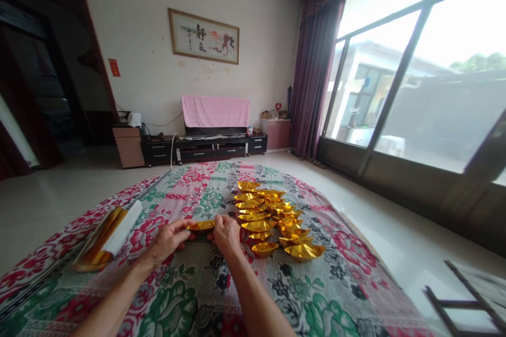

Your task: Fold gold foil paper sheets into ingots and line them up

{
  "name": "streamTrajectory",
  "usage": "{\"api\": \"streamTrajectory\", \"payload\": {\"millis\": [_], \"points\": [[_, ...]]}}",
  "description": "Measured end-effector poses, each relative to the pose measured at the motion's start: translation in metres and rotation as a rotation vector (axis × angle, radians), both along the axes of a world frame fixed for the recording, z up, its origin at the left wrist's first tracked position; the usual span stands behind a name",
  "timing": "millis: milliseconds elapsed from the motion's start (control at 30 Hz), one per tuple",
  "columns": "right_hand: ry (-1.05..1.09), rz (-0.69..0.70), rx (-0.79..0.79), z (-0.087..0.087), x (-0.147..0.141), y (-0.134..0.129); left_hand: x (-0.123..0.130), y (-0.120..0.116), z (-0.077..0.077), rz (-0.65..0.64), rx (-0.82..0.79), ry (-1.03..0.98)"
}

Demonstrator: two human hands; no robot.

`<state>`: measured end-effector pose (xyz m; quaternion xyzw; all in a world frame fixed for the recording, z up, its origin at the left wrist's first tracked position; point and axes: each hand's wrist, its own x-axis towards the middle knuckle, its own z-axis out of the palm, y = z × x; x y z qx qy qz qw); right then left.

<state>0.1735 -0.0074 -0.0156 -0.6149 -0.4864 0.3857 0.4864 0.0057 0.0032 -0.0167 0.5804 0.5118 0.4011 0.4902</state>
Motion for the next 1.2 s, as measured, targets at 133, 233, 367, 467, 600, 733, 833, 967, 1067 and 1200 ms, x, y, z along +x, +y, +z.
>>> {"api": "streamTrajectory", "payload": {"millis": [133,233,367,467,600,733,833,967,1067,1200], "points": [[-0.031,-0.014,0.001,-0.004,-0.001,0.001,0.003,0.001,-0.004,0.065,0.019,0.014],[-0.042,-0.009,0.044,-0.004,-0.001,0.002,0.003,0.004,-0.01,0.089,0.047,0.013],[-0.02,-0.023,0.144,-0.002,-0.002,0.002,0.0,0.01,-0.02,0.137,0.107,-0.007],[-0.116,-0.051,0.269,0.0,0.0,0.0,-0.002,0.012,-0.025,0.192,0.168,0.009],[-0.415,-0.046,0.482,0.002,0.005,-0.005,-0.001,0.011,-0.025,0.225,0.271,0.079],[-0.588,-0.021,0.555,0.005,0.007,-0.009,0.0,0.009,-0.021,0.255,0.344,0.141],[-0.661,-0.007,0.552,0.006,0.007,-0.012,0.0,0.008,-0.02,0.257,0.358,0.144],[-0.754,-0.009,0.51,0.006,0.008,-0.014,-0.001,0.008,-0.022,0.244,0.387,0.126],[-0.813,0.0,0.482,0.005,0.007,-0.014,-0.001,0.008,-0.021,0.237,0.403,0.121],[-0.864,0.022,0.453,0.007,0.006,-0.015,-0.001,0.006,-0.019,0.233,0.416,0.131]]}}
